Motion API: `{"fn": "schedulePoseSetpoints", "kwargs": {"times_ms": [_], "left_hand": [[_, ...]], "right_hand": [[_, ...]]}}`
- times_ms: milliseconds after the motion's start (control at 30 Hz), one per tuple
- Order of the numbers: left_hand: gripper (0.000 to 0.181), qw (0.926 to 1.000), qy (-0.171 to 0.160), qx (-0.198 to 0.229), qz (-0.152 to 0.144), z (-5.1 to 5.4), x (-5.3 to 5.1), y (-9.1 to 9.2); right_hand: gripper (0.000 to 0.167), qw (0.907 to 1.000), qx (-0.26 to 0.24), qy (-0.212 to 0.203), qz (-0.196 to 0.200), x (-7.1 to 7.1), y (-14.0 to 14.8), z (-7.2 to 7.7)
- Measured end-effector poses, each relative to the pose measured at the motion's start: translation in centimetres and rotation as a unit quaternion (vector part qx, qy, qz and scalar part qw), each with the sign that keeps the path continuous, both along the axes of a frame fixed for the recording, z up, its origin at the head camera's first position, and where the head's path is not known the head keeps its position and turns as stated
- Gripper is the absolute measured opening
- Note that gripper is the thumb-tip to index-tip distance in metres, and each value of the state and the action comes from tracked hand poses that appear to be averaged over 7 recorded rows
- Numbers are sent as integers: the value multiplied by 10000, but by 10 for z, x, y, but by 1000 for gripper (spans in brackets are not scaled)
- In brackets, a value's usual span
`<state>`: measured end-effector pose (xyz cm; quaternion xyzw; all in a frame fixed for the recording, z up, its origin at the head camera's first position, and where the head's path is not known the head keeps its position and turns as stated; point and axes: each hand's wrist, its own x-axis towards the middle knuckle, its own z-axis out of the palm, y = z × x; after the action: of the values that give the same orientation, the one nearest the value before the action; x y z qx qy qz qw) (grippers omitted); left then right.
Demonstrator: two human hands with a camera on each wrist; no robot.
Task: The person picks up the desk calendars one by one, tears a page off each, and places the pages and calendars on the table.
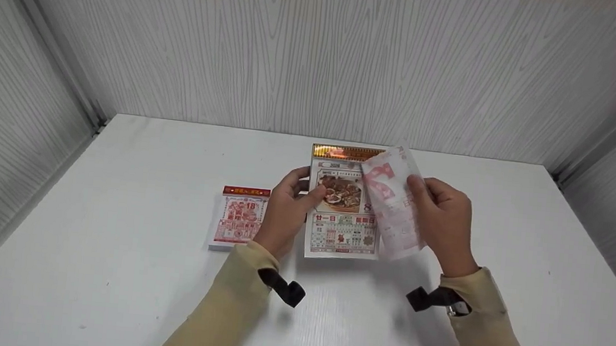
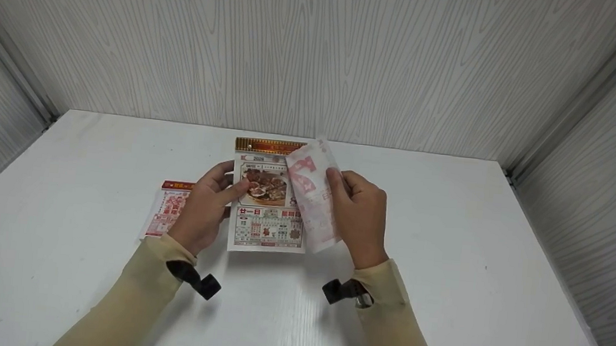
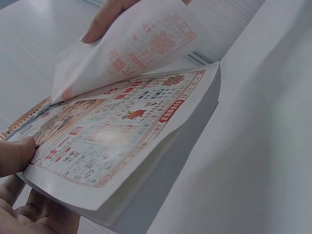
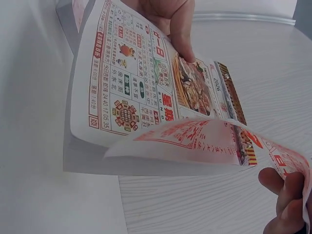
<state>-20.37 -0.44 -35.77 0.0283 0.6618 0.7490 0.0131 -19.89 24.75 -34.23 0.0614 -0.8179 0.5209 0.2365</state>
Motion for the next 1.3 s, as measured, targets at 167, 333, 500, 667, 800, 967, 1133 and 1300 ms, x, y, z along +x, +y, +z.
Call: {"fn": "schedulePoseSetpoints", "kwargs": {"times_ms": [167, 333, 500, 667, 800, 967, 1133, 1300], "left_hand": [[43, 10000, -66, -69, -20, 1, 0, 1], [43, 9999, -32, -33, -92, 1, 1, 1], [43, 9999, -17, -12, -107, 1, 1, 2], [45, 9999, -104, -83, -71, 1, 1, 3], [43, 9999, -96, -100, 7, 2, 2, 2], [43, 9999, -108, 22, 46, 3, 1, 1], [42, 9999, -82, 62, 8, 5, 2, 0], [41, 9998, -93, 171, 9, 5, 2, 0]], "right_hand": [[35, 9999, 131, 73, -79, 0, 2, 0], [34, 9996, 209, 29, -174, 0, 2, 2], [33, 9993, 300, 36, -223, 1, 3, 4], [34, 9990, 363, -43, -255, 1, 3, 4], [35, 9987, 402, -69, -317, 2, 3, 6], [36, 9971, 673, -47, -361, 2, 5, 6], [33, 9960, 758, 127, -459, 1, 8, 7], [33, 9963, 631, 156, -554, 1, 11, 8]]}}
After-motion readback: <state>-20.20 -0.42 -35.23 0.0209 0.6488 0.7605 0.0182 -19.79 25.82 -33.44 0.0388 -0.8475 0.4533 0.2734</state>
